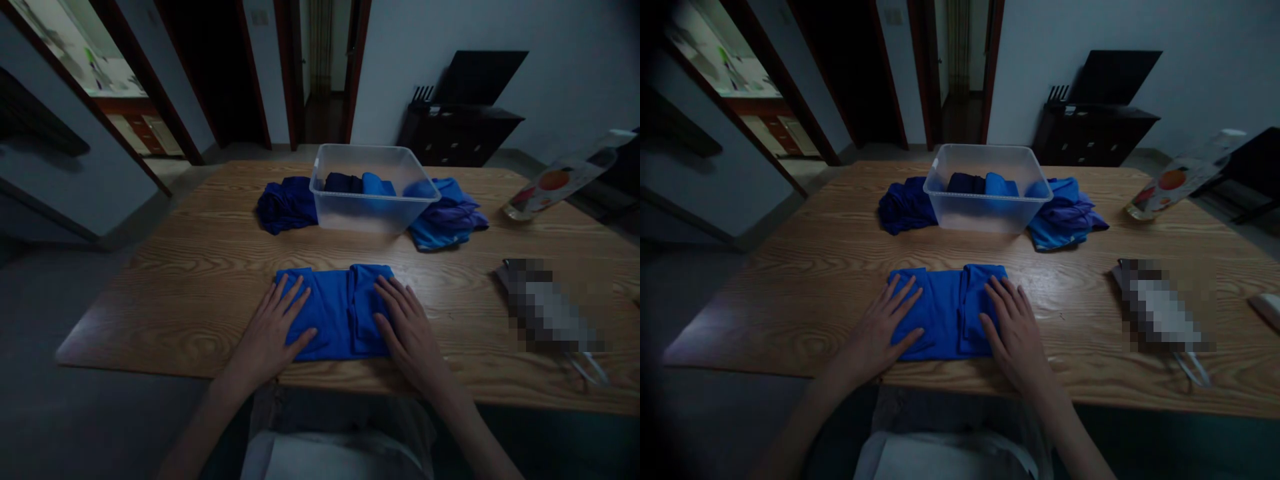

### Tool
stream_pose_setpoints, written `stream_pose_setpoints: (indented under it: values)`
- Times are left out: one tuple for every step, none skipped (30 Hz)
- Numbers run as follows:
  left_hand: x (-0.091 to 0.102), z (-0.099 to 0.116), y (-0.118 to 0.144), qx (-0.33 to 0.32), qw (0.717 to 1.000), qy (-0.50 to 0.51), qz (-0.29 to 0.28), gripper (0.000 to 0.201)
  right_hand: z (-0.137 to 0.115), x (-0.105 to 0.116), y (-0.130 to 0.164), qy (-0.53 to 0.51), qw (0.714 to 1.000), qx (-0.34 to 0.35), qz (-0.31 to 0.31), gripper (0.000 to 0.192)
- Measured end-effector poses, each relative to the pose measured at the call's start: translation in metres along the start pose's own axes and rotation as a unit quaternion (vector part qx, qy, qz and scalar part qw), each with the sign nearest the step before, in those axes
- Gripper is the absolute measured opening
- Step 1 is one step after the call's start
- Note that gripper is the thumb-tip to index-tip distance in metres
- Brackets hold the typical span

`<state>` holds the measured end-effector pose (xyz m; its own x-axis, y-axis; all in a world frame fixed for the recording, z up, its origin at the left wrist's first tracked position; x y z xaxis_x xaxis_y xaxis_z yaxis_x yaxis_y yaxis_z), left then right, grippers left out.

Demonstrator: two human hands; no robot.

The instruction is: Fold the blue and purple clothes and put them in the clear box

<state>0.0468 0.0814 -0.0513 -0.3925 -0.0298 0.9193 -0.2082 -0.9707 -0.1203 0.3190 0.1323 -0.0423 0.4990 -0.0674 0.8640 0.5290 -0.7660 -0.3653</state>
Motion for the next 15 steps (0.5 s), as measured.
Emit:
stream_pose_setpoints:
  values:
    - [0.0, -0.004, 0.002, 0.013, 1.0, 0.01, 0.01, 0.075, 0.005, 0.003, 0.003, 0.005, 0.999, -0.032, 0.031, 0.056]
    - [0.001, -0.009, 0.004, 0.041, 0.998, 0.02, 0.031, 0.076, 0.009, 0.003, 0.006, 0.012, 0.997, -0.059, 0.053, 0.057]
    - [0.0, -0.015, 0.007, 0.081, 0.995, 0.027, 0.06, 0.079, 0.013, 0.003, 0.009, 0.018, 0.994, -0.08, 0.067, 0.058]
    - [-0.001, -0.02, 0.01, 0.125, 0.987, 0.03, 0.092, 0.082, 0.016, 0.001, 0.012, 0.022, 0.992, -0.095, 0.075, 0.06]
    - [-0.002, -0.024, 0.014, 0.165, 0.978, 0.03, 0.121, 0.085, 0.018, -0.002, 0.015, 0.025, 0.991, -0.108, 0.078, 0.062]
    - [-0.005, -0.026, 0.016, 0.192, 0.971, 0.031, 0.141, 0.088, 0.02, -0.004, 0.017, 0.025, 0.989, -0.119, 0.079, 0.065]
    - [-0.008, -0.025, 0.017, 0.203, 0.967, 0.033, 0.151, 0.089, 0.021, -0.006, 0.018, 0.02, 0.989, -0.127, 0.077, 0.067]
    - [-0.011, -0.022, 0.015, 0.201, 0.967, 0.04, 0.154, 0.089, 0.021, -0.007, 0.018, 0.009, 0.988, -0.135, 0.076, 0.067]
    - [-0.012, -0.02, 0.013, 0.194, 0.967, 0.053, 0.153, 0.088, 0.022, -0.008, 0.018, -0.008, 0.987, -0.142, 0.073, 0.068]
    - [-0.012, -0.018, 0.009, 0.189, 0.967, 0.073, 0.151, 0.086, 0.022, -0.008, 0.017, -0.03, 0.986, -0.151, 0.07, 0.068]
    - [-0.012, -0.018, 0.005, 0.188, 0.966, 0.098, 0.146, 0.083, 0.023, -0.008, 0.015, -0.056, 0.983, -0.161, 0.068, 0.067]
    - [-0.01, -0.02, 0.001, 0.193, 0.963, 0.127, 0.139, 0.08, 0.024, -0.007, 0.013, -0.085, 0.979, -0.171, 0.066, 0.065]
    - [-0.009, -0.022, -0.003, 0.2, 0.958, 0.158, 0.13, 0.076, 0.026, -0.006, 0.011, -0.11, 0.975, -0.18, 0.069, 0.064]
    - [-0.008, -0.025, -0.007, 0.209, 0.952, 0.187, 0.124, 0.073, 0.027, -0.004, 0.009, -0.128, 0.971, -0.189, 0.074, 0.063]
    - [-0.006, -0.028, -0.01, 0.218, 0.945, 0.211, 0.123, 0.071, 0.029, -0.003, 0.007, -0.135, 0.968, -0.196, 0.082, 0.063]
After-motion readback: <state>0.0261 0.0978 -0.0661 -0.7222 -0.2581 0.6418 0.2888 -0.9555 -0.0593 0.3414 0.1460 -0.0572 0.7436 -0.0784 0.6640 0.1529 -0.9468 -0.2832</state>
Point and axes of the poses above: each hand's wrist, its own y-axis away from the middle knuckle, its own x-axis out of the back of the hand, z = x × y, the point moved 7 cm from there along -y, towards the middle knuckle, and after that the axes turned 3 degrees about x, right-handed, at the moved point
